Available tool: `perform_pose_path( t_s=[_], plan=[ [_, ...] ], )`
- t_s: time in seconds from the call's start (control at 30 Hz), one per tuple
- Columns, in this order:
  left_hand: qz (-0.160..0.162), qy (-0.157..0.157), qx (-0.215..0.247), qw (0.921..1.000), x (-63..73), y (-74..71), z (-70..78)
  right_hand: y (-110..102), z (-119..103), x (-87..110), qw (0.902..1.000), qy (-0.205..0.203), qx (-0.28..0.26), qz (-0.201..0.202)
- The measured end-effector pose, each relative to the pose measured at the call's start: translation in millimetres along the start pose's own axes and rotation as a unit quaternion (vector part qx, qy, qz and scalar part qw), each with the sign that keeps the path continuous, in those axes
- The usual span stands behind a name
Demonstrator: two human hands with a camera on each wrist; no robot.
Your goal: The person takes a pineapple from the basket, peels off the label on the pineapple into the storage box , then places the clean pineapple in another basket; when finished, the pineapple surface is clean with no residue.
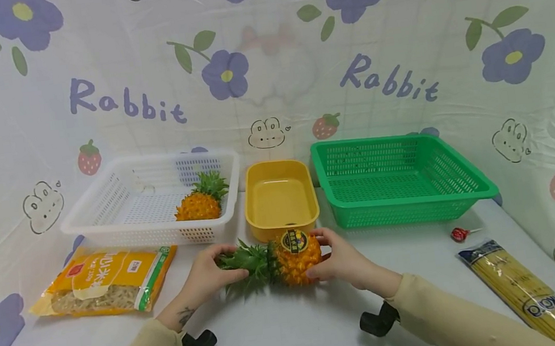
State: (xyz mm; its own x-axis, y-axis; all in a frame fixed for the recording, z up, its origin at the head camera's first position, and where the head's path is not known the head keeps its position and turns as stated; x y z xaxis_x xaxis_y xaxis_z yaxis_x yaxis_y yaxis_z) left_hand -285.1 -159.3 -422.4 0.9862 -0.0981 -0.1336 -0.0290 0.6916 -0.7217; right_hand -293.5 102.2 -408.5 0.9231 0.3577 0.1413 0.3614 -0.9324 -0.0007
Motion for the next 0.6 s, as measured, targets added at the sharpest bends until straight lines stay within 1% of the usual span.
perform_pose_path(
  t_s=[0.23, 0.37, 0.6],
  plan=[
    [0.007, 0.002, 0.011, 0.9999, -5.8, 3.9, -1.1, -5.3, 0.1, -5.3, 0.9999, -0.01, 0.005, -0.007],
    [0.008, -0.002, 0.007, 0.9999, -7.6, 5.1, -1.6, -7.5, 0.7, -7.3, 0.9998, -0.012, 0.005, -0.013],
    [0.014, 0.007, 0.0, 0.9999, -9.3, 4.2, 0.0, -8.9, 0.1, -9.7, 0.9999, -0.01, 0.006, -0.005]
  ],
)
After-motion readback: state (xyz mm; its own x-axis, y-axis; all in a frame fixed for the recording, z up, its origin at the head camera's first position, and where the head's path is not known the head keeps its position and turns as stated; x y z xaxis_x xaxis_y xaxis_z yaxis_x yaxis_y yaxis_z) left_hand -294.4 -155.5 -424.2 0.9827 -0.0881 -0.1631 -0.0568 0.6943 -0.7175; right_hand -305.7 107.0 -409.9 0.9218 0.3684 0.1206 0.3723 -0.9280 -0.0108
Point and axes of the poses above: each hand's wrist, its own x-axis away from the middle knuckle, its own y-axis out of the palm, z = x × y, the point moved 5 cm from there along -x, towards the middle knuckle, and after that the axes turned 15 degrees about -x, right-handed, at the moved point
